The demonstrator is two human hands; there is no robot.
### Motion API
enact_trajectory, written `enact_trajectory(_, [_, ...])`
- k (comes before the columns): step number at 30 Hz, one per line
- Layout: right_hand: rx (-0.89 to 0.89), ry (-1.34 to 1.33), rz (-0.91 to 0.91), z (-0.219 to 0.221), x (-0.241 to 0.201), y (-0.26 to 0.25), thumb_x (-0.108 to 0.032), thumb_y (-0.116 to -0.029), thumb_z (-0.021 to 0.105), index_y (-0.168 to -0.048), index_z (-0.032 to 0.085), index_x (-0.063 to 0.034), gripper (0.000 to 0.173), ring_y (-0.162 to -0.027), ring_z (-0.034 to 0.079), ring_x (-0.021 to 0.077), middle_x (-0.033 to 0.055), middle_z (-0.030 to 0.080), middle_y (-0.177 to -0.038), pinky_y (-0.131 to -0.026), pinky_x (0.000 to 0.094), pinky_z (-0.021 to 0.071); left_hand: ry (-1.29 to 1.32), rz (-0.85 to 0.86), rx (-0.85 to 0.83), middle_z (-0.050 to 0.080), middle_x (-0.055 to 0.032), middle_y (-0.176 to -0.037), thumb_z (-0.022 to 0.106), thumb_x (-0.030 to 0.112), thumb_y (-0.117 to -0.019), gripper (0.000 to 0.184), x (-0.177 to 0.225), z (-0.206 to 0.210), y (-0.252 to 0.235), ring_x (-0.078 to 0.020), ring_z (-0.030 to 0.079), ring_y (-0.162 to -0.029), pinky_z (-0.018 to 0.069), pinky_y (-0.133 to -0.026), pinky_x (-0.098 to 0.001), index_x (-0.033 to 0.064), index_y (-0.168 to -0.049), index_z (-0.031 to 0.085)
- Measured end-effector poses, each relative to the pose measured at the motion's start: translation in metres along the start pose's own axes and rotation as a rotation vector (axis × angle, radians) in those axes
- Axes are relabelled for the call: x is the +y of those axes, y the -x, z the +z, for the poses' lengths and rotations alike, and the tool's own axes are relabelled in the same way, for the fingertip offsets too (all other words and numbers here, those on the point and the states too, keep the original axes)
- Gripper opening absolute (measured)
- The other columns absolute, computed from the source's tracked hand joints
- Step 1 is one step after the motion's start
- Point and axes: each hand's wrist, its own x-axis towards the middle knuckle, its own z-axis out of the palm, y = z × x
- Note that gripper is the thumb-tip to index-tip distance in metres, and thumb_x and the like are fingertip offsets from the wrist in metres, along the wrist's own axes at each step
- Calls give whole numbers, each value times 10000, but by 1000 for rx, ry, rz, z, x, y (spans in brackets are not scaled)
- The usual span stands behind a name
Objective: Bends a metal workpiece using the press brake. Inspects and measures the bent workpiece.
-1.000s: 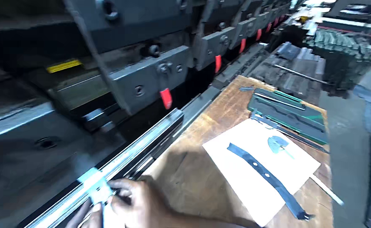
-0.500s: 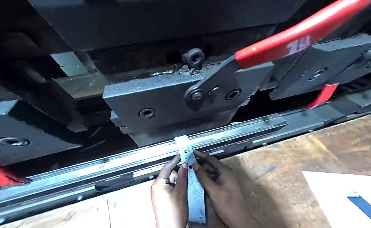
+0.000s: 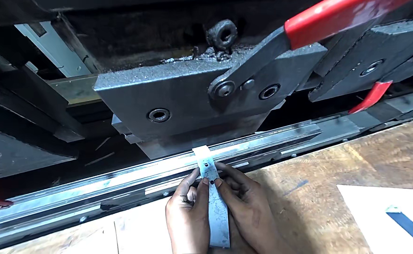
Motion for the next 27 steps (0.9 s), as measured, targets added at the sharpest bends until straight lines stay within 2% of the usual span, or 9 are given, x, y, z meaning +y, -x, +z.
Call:
enact_trajectory(7, [-7, -21, 5, 0, 0, -1, -132, -1003, 621, -1297, 658, -2, 324, -679, 690, 99, 25, 738, -831, -633, 228, 596, 6, 9, -2, 526, 75, -520, 694, 60, -906, 271, -1, 0, 0, -15, 406, -399, 366, -379, -184, -14, -1162, 743])
enact_trajectory(13, [10, -6, 27, 0, 0, 1, -159, -998, 629, -1282, 688, -50, 310, -634, 657, 84, 8, 719, -779, -593, 220, 568, -9, 2, -6, 493, 87, -517, 689, 105, -915, 243, -3, -1, 1, -21, 408, -402, 374, -379, -186, 21, -1134, 757])
enact_trajectory(16, [15, -1, 26, 0, 1, 0, -166, -992, 636, -1279, 695, -61, 311, -641, 666, 94, 12, 721, -775, -605, 225, 576, -20, 1, -17, 508, 78, -513, 689, 115, -922, 231, -2, -1, 0, -29, 426, -399, 382, -377, -192, 31, -1125, 761])
enact_trajectory(21, [27, 50, 34, -1, 2, 2, -185, -981, 653, -1280, 716, -145, 307, -631, 666, 102, 2, 714, -763, -586, 241, 577, -31, 11, -10, 509, 81, -515, 694, 118, -909, 219, -3, -2, 1, -25, 421, -393, 369, -370, -187, 57, -1106, 769])
enact_trajectory(27, [42, 106, 21, -1, -1, 5, -163, -970, 668, -1320, 699, -180, 352, -611, 653, 95, -18, 697, -744, -562, 227, 569, -67, 11, -22, 585, 69, -568, 710, 149, -923, 234, -2, -3, 3, -45, 528, -442, 449, -395, -205, 135, -1149, 769])
